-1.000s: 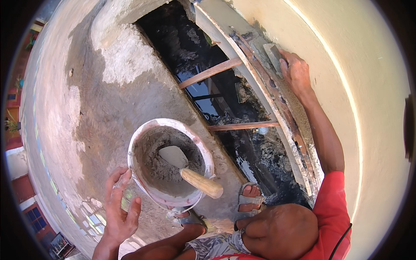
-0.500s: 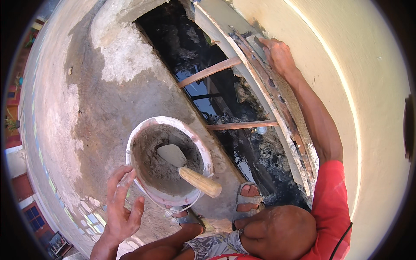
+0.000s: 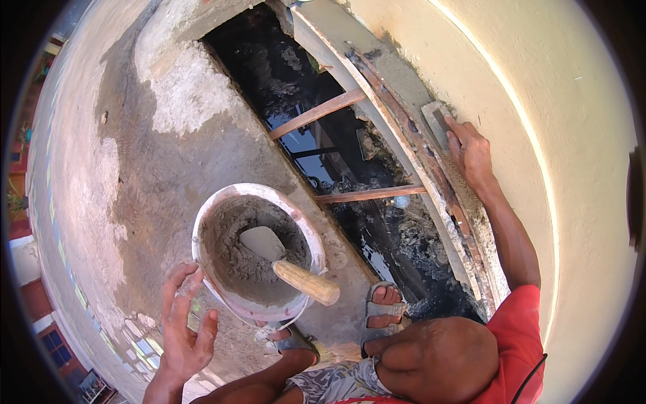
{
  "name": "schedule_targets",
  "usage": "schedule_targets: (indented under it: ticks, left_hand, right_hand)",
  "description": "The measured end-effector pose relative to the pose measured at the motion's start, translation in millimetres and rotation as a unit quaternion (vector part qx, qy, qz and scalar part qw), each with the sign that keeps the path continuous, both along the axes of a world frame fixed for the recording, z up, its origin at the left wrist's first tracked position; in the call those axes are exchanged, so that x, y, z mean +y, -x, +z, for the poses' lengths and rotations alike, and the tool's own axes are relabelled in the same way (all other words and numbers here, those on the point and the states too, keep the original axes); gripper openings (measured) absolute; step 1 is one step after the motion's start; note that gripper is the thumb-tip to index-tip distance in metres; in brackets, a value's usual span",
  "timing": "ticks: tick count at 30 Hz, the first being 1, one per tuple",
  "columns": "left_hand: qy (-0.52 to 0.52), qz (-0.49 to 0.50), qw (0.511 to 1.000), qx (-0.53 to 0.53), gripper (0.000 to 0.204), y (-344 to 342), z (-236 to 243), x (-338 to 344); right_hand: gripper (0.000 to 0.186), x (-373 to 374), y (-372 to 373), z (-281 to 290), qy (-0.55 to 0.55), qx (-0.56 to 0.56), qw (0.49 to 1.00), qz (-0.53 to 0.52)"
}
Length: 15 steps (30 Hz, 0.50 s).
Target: The person scoops wet cement from a bucket using a trowel and applies it to a wall section around a white pipe. They spread and smooth the cement along the wall surface using the trowel.
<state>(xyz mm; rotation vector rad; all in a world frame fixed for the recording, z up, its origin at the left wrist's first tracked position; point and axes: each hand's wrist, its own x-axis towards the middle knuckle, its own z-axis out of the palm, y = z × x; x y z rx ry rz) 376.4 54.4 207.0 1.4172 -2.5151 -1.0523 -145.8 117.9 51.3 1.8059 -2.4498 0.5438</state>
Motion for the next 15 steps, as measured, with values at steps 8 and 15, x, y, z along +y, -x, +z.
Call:
schedule_targets:
  ticks: [8, 15]
  left_hand:
    - [0.002, -0.066, 0.998, 0.019, 0.05, 17.7, -1.9, -7.0]
    - [-0.023, -0.035, 0.999, 0.011, 0.053, 7.7, -6.6, -2.9]
  right_hand:
    - [0.034, -78.9, 9.2, -10.5, 0.009, 0.031, 0.998, 0.062]
    - [0.032, -21.8, -5.1, -7.0, -0.015, -0.009, 0.999, 0.039]
